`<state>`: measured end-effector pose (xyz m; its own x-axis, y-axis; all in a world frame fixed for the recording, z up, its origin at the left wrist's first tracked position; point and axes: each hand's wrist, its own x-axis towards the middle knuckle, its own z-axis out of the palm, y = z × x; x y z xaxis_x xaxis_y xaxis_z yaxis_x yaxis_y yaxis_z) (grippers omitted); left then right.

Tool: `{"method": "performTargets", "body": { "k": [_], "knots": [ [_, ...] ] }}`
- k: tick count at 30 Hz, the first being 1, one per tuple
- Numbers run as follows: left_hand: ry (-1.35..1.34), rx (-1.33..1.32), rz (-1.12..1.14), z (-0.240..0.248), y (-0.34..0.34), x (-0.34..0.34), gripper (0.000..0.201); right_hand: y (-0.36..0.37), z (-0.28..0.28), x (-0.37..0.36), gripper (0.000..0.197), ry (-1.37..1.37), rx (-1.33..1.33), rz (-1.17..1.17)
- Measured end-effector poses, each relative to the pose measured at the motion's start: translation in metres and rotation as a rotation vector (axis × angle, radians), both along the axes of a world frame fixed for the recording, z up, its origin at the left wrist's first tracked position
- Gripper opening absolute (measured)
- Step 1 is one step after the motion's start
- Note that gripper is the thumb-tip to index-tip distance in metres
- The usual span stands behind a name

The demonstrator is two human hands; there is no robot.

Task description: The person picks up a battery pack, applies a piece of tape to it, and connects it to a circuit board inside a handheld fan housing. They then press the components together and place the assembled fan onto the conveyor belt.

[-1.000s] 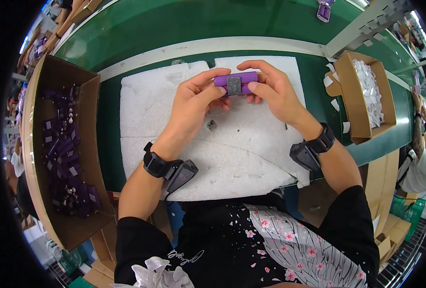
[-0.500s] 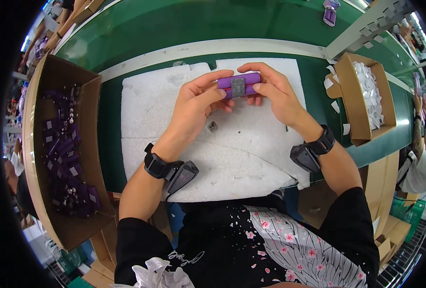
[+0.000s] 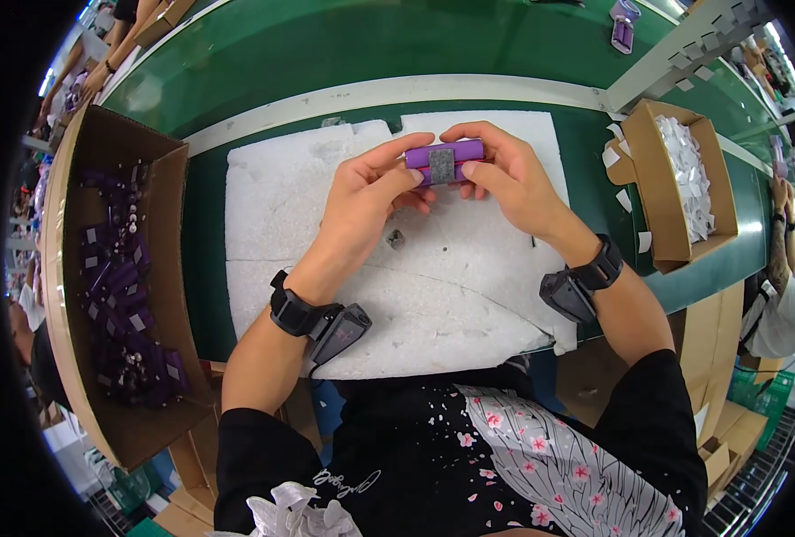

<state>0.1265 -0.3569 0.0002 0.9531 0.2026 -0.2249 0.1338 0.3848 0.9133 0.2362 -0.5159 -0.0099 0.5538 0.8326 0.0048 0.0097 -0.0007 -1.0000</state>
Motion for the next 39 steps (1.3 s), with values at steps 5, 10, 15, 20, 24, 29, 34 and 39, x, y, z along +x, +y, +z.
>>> {"method": "performTargets", "body": {
  "k": [5,10,15,20,24,29,34,39],
  "knots": [
    [0.002,-0.002,-0.005,0.0024,0.0006,0.0002,0.039,-0.0022,-0.005,0.0052,0.035,0.049,0.026,0.025],
    [-0.017,-0.017,-0.022,0.0025,0.0012,-0.0003,0.04,-0.002,-0.0063,0.0057,0.035,0.075,0.056,0.03],
    [0.001,-0.05,0.0,0.0028,0.0009,0.0002,0.038,-0.002,0.0,0.002,0.035,0.053,0.019,0.008],
    [0.003,-0.015,-0.007,0.0021,-0.0001,-0.0002,0.038,-0.0007,0.0016,-0.0011,0.036,0.011,0.004,-0.011],
    [0.005,0.019,-0.015,0.0019,0.0002,-0.0002,0.039,-0.0023,-0.0025,0.0032,0.037,0.026,0.022,0.011],
    [0.0,0.009,-0.018,0.0026,0.0,-0.0005,0.04,-0.0026,-0.0041,0.0048,0.037,0.065,0.044,0.029],
    [0.023,-0.008,-0.006,0.0029,0.0007,0.0002,0.04,-0.0026,-0.0008,0.0038,0.038,0.04,0.018,0.027],
    [0.015,-0.001,-0.002,0.0019,0.0006,0.0001,0.041,-0.0013,0.0006,0.0014,0.038,0.029,-0.001,0.014]
  ]
}}
